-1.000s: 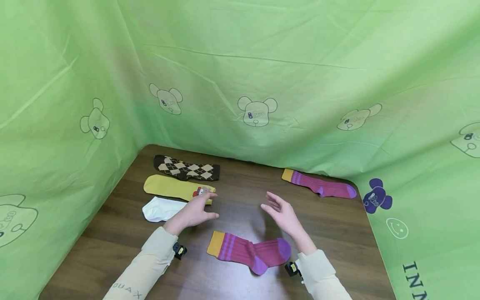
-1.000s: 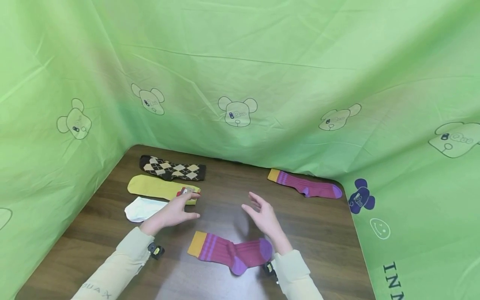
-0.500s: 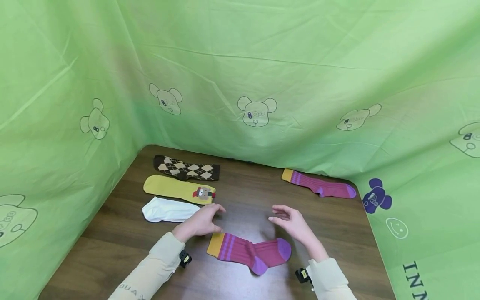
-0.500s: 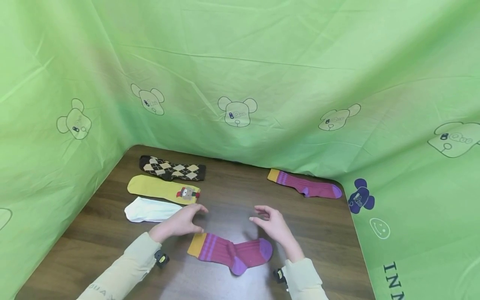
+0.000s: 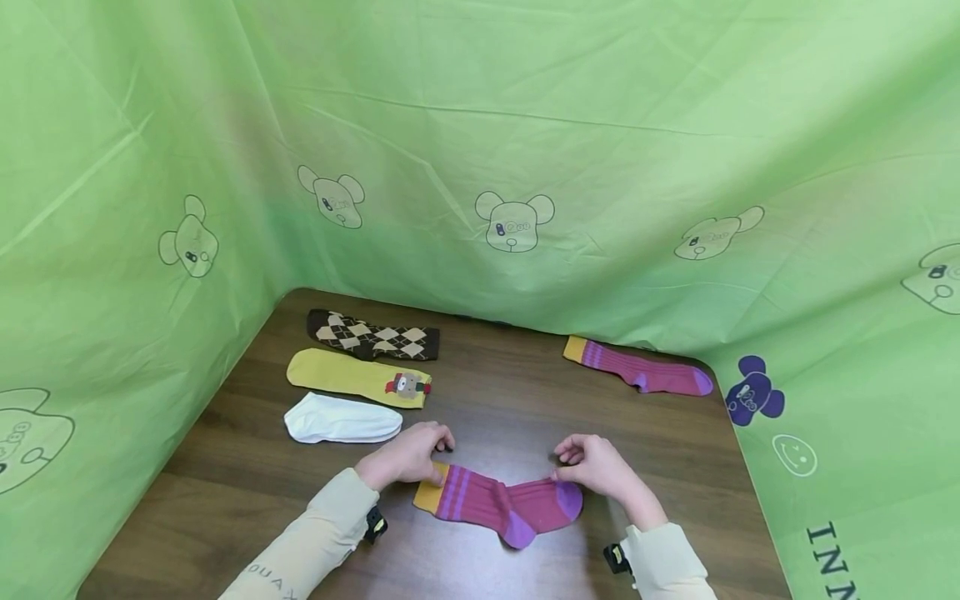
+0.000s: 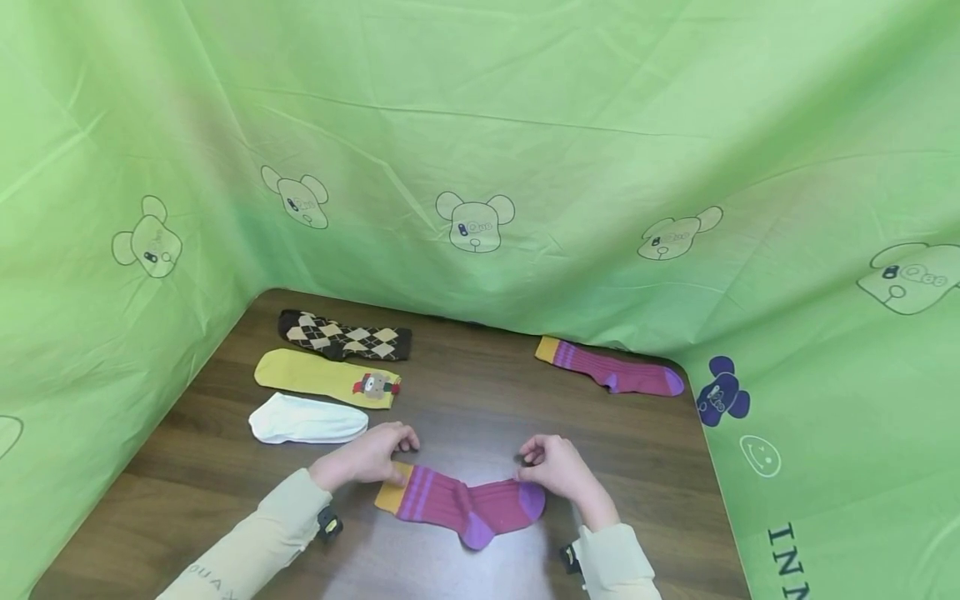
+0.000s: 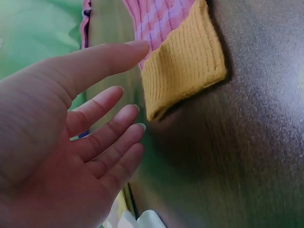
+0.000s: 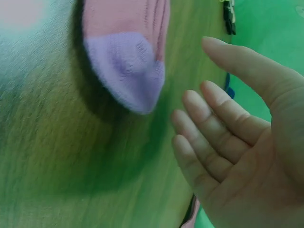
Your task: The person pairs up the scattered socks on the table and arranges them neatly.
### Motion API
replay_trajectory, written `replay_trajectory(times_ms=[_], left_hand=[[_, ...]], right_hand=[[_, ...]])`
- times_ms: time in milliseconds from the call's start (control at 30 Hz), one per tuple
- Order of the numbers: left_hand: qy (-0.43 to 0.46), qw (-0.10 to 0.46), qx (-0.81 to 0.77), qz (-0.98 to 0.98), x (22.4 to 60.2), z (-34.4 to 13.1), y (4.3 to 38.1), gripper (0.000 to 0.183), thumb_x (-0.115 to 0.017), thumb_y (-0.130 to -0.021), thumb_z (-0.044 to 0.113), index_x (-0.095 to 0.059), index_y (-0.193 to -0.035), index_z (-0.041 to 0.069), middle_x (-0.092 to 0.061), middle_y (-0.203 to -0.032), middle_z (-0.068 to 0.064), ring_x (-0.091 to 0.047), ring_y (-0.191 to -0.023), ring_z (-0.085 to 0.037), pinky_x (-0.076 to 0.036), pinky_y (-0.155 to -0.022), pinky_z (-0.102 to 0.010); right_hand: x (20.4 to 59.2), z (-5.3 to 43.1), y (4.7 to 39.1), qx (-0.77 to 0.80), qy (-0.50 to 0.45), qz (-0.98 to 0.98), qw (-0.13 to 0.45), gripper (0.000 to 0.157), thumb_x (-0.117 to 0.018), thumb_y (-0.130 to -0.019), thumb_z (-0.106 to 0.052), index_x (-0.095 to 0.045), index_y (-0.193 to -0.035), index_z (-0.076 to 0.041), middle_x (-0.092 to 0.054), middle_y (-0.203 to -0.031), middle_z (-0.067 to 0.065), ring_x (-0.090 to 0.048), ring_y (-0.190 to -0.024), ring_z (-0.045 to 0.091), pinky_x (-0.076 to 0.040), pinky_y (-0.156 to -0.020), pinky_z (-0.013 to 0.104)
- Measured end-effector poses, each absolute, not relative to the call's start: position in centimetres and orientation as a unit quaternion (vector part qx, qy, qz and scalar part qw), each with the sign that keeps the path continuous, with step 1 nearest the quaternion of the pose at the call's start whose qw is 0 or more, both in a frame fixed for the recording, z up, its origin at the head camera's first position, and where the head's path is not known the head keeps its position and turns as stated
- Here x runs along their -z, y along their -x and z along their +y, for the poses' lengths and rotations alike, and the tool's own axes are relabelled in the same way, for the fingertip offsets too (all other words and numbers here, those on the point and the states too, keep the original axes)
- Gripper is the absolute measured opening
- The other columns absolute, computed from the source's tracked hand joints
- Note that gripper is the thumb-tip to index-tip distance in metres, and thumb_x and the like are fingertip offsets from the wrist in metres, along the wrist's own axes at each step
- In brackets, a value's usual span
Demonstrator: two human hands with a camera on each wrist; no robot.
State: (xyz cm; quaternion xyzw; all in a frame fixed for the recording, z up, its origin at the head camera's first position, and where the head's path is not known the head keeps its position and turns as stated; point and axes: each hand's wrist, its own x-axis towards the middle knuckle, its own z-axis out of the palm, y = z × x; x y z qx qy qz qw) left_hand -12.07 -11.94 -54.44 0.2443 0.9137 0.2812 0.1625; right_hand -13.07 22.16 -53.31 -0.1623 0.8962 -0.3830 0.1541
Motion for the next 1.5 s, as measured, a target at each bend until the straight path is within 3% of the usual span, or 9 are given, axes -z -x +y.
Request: replay_trajectory(times_ms=[200,467,667,967,1500], left_hand=[[-0.243,0.160,-0.252,0.923,54.9,-11.5,12.0,0.049,-0.085,-0.060,0.024,-0.061,-0.101,0.014,-0.053,-0.089,0.004,-0.048,-0.080,-0.009,-0.043,-0.074,-0.027],[-0.251,0.150,-0.225,0.930,55.1,-11.2,11.7,0.039,-0.084,-0.059,0.022,-0.062,-0.090,0.017,-0.052,-0.079,0.004,-0.046,-0.073,-0.009,-0.041,-0.066,-0.026],[-0.253,0.157,-0.225,0.928,54.8,-11.1,11.7,0.032,-0.085,-0.061,0.020,-0.063,-0.085,0.018,-0.052,-0.074,0.004,-0.045,-0.068,-0.008,-0.040,-0.062,-0.025],[-0.239,0.170,-0.214,0.932,54.9,-10.9,11.6,0.025,-0.084,-0.063,0.022,-0.062,-0.074,0.020,-0.049,-0.068,0.009,-0.046,-0.065,-0.009,-0.040,-0.059,-0.025],[-0.224,0.190,-0.218,0.931,54.9,-10.8,11.3,0.029,-0.083,-0.065,0.021,-0.055,-0.069,0.020,-0.048,-0.065,0.008,-0.045,-0.064,-0.010,-0.039,-0.057,-0.026]], right_hand=[[53.9,22.3,12.6,0.343,0.186,0.908,0.155,0.038,-0.087,-0.061,-0.016,-0.065,-0.089,-0.003,-0.062,-0.079,0.005,-0.059,-0.073,0.023,-0.048,-0.066,0.026],[54.3,21.9,12.2,0.279,0.192,0.933,0.126,0.037,-0.086,-0.055,-0.012,-0.062,-0.084,-0.010,-0.057,-0.073,0.000,-0.053,-0.066,0.015,-0.043,-0.061,0.029],[54.8,21.9,12.1,0.280,0.196,0.931,0.128,0.032,-0.084,-0.057,-0.010,-0.062,-0.080,-0.011,-0.056,-0.067,-0.004,-0.050,-0.060,0.007,-0.042,-0.056,0.026],[55.0,21.8,11.7,0.290,0.191,0.928,0.138,0.023,-0.082,-0.061,-0.011,-0.064,-0.075,-0.012,-0.054,-0.064,-0.009,-0.049,-0.059,0.006,-0.042,-0.054,0.024],[55.3,22.0,11.5,0.308,0.188,0.923,0.134,0.020,-0.081,-0.064,-0.010,-0.065,-0.075,-0.011,-0.057,-0.065,-0.008,-0.051,-0.058,0.005,-0.043,-0.055,0.023]])
